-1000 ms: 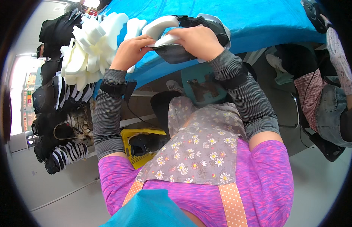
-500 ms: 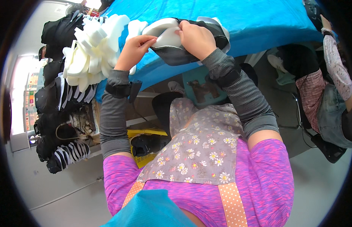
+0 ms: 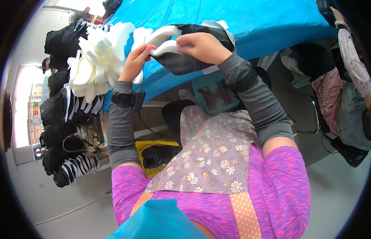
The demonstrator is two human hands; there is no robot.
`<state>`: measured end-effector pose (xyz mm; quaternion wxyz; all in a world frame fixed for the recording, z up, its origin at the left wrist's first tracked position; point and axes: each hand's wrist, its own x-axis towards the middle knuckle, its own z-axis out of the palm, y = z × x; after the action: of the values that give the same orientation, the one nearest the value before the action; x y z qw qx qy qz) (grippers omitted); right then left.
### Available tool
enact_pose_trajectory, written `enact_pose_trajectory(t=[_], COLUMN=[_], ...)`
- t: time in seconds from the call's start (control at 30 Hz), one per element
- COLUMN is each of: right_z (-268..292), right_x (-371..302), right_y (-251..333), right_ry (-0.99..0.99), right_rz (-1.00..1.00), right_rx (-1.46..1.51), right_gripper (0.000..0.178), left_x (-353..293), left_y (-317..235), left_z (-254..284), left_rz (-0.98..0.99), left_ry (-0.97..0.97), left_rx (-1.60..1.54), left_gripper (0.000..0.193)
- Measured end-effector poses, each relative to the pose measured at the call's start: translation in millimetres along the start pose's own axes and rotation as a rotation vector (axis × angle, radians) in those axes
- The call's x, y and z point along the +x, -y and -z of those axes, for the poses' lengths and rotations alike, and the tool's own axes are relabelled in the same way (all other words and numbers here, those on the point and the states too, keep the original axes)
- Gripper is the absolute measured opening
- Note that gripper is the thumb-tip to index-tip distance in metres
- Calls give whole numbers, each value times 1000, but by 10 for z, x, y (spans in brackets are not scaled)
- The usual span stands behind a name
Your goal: Manually assemble and inspect shoe components, inserting foam padding into the shoe upper.
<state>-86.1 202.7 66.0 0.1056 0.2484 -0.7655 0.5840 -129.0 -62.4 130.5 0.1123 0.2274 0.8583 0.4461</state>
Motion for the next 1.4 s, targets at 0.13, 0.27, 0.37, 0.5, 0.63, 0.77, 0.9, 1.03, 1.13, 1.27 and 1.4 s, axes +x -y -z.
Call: enact_pose_trajectory(t=[0.13,0.27,0.37,0.5,0.63,0.77,0.9,1.03,1.13,1.27,1.4], right_z=[-45,-102,-107,-107,-114,-146,-143,-106,-78,-50,-39], right_x=[-12,-25,-21,-30,-44,-15,-7,-38,-49,-62,-63], right_y=[37,42,4,-28,63,18,3,51,69,44,52], right_ry=[-61,-101,-119,-120,-116,-189,-153,-97,-52,-29,5], right_rz=[28,37,-8,25,-12,53,46,17,11,4,32], right_rx=[-204,-307,-264,-237,-299,-334,-297,-269,-234,-183,-205], right_gripper=[25,24,22,21,23,18,18,17,17,18,19], left_x=[-101,-130,-148,-255,-374,-276,-212,-175,-170,-119,-123], left_y=[-162,-38,-71,-394,-752,-480,-324,-273,-180,-118,-118], left_z=[-44,-15,-50,-130,-331,-488,-453,-443,-418,-404,-368], left_rz=[-75,-189,-232,-231,-621,-475,-356,-408,-374,-380,-341], left_ry=[65,75,55,29,-188,-194,-139,-131,-147,-139,-115], left_rx=[17,240,320,535,847,518,588,519,431,426,463], left_gripper=[19,28,29,37,60,65,58,48,42,35,34])
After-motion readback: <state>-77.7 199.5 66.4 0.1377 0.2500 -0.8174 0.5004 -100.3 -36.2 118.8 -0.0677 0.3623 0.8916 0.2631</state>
